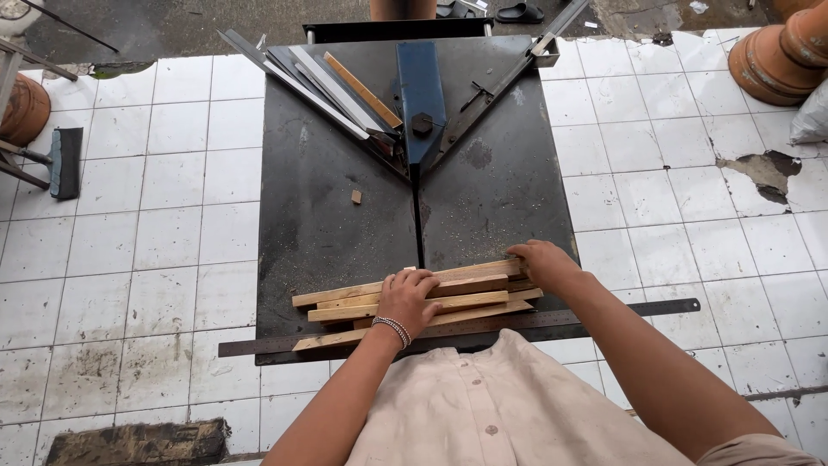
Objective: Measuring wood strips with a ruler and cutting 45-degree angles using a manual miter trimmer.
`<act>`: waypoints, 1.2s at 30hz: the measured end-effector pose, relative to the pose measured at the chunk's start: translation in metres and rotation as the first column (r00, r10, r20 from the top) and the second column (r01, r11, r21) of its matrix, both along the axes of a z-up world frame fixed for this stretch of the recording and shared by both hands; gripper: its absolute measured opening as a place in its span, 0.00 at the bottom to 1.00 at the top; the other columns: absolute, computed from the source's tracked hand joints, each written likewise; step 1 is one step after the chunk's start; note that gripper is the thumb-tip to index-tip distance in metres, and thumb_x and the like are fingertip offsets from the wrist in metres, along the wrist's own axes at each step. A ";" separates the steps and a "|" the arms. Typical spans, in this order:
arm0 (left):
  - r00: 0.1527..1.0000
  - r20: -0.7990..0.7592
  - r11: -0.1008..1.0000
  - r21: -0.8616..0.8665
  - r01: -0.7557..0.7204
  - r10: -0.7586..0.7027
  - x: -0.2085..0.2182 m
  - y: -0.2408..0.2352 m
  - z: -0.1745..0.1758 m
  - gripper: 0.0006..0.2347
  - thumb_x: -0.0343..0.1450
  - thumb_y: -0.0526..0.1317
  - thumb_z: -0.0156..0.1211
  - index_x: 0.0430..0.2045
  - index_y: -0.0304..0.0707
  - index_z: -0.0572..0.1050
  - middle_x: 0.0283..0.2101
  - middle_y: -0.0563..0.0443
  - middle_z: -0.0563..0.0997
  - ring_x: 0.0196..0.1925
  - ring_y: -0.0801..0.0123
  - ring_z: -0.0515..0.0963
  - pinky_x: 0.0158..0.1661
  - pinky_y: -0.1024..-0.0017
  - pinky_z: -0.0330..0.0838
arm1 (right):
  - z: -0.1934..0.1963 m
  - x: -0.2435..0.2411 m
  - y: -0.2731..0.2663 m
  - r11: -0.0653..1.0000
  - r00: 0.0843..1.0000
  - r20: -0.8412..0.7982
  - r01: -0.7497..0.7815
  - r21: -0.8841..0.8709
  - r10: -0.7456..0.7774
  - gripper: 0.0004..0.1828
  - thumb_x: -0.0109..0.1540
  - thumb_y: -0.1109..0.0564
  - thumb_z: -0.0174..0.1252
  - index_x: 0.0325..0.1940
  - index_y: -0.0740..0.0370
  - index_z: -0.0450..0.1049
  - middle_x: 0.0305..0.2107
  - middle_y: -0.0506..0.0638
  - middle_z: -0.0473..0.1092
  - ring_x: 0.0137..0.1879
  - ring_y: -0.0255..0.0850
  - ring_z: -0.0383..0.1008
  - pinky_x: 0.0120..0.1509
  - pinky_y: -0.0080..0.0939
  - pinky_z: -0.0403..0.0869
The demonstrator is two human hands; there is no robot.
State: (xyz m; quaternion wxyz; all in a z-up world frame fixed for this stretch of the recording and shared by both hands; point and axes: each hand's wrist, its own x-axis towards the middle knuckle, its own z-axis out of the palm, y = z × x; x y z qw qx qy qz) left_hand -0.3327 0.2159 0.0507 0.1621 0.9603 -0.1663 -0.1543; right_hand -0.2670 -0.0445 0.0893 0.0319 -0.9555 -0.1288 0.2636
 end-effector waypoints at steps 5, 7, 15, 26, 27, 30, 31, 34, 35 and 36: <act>1.000 0.005 0.999 -0.046 -0.026 0.026 -0.001 0.000 0.005 0.12 0.64 0.49 0.55 0.38 0.56 0.66 0.41 0.61 0.64 0.50 0.71 0.63 0.51 0.67 0.57 | -0.005 0.014 -0.011 0.989 0.989 -0.049 -0.143 -0.045 0.141 0.16 0.54 0.58 0.55 0.47 0.51 0.67 0.39 0.52 0.64 0.47 0.48 0.71 0.46 0.41 0.77; 0.999 -0.016 0.997 -0.062 -0.036 0.035 0.000 -0.002 0.004 0.12 0.63 0.49 0.56 0.37 0.56 0.65 0.40 0.62 0.63 0.48 0.71 0.64 0.49 0.68 0.59 | -0.004 0.019 -0.014 0.981 0.980 -0.082 -0.189 -0.053 0.184 0.13 0.56 0.55 0.54 0.45 0.51 0.67 0.41 0.52 0.62 0.49 0.48 0.69 0.48 0.40 0.77; 0.994 -0.065 0.995 -0.040 -0.092 0.089 0.006 -0.001 0.031 0.21 0.60 0.51 0.58 0.45 0.59 0.62 0.50 0.59 0.60 0.55 0.66 0.59 0.54 0.64 0.53 | 0.015 0.028 -0.011 0.978 0.968 -0.137 -0.209 0.018 0.209 0.12 0.54 0.56 0.57 0.41 0.52 0.69 0.37 0.48 0.71 0.47 0.43 0.72 0.48 0.41 0.75; 0.995 -0.090 0.997 -0.063 -0.039 0.033 0.012 -0.003 0.006 0.20 0.59 0.50 0.61 0.43 0.56 0.63 0.41 0.61 0.63 0.49 0.70 0.64 0.51 0.68 0.58 | 0.011 0.022 -0.018 0.978 0.964 -0.168 -0.206 0.023 0.207 0.12 0.57 0.53 0.51 0.45 0.54 0.66 0.38 0.52 0.66 0.46 0.46 0.72 0.48 0.38 0.74; 0.995 -0.099 0.997 -0.072 -0.034 0.026 0.012 -0.004 0.004 0.20 0.59 0.50 0.61 0.42 0.55 0.64 0.41 0.61 0.63 0.49 0.70 0.64 0.50 0.68 0.59 | 0.012 0.021 -0.018 0.973 0.960 -0.161 -0.231 0.014 0.230 0.12 0.58 0.53 0.51 0.45 0.54 0.66 0.38 0.52 0.65 0.46 0.46 0.71 0.48 0.37 0.74; 0.990 -0.138 0.994 -0.099 -0.045 0.031 0.015 -0.003 0.009 0.19 0.58 0.50 0.62 0.40 0.55 0.65 0.40 0.61 0.62 0.48 0.69 0.65 0.49 0.68 0.62 | 0.007 0.019 -0.022 0.981 0.971 -0.147 -0.183 0.069 0.191 0.09 0.58 0.56 0.48 0.42 0.54 0.66 0.36 0.50 0.67 0.44 0.45 0.73 0.46 0.38 0.74; 0.990 -0.141 0.994 -0.101 -0.045 0.030 0.014 -0.003 0.012 0.19 0.58 0.50 0.62 0.40 0.55 0.65 0.40 0.61 0.62 0.48 0.69 0.65 0.49 0.68 0.62 | 0.006 0.017 -0.023 0.981 0.970 -0.150 -0.182 0.068 0.190 0.09 0.58 0.56 0.48 0.42 0.54 0.66 0.36 0.50 0.67 0.44 0.45 0.73 0.46 0.38 0.74; 0.987 -0.161 0.979 -0.198 -0.043 0.010 0.015 -0.002 0.011 0.13 0.59 0.44 0.63 0.31 0.53 0.66 0.40 0.61 0.65 0.49 0.68 0.67 0.48 0.69 0.64 | 0.013 0.010 -0.021 0.985 0.977 -0.132 -0.156 0.077 0.166 0.08 0.58 0.55 0.50 0.41 0.53 0.66 0.34 0.49 0.68 0.43 0.44 0.73 0.45 0.37 0.74; 0.985 -0.171 0.976 -0.211 -0.058 0.021 0.013 -0.002 0.006 0.13 0.59 0.43 0.63 0.31 0.54 0.64 0.38 0.62 0.67 0.49 0.69 0.68 0.48 0.68 0.65 | 0.021 0.005 -0.019 0.983 0.978 -0.132 -0.147 0.111 0.161 0.08 0.58 0.57 0.49 0.42 0.55 0.65 0.35 0.51 0.68 0.44 0.46 0.73 0.45 0.40 0.74; 0.983 -0.182 0.972 -0.223 -0.073 0.032 0.011 -0.003 0.000 0.13 0.59 0.43 0.62 0.30 0.55 0.63 0.37 0.63 0.69 0.48 0.70 0.70 0.47 0.68 0.65 | 0.030 0.000 -0.017 0.980 0.979 -0.133 -0.138 0.144 0.157 0.09 0.58 0.58 0.49 0.42 0.56 0.65 0.35 0.53 0.68 0.44 0.48 0.72 0.46 0.43 0.74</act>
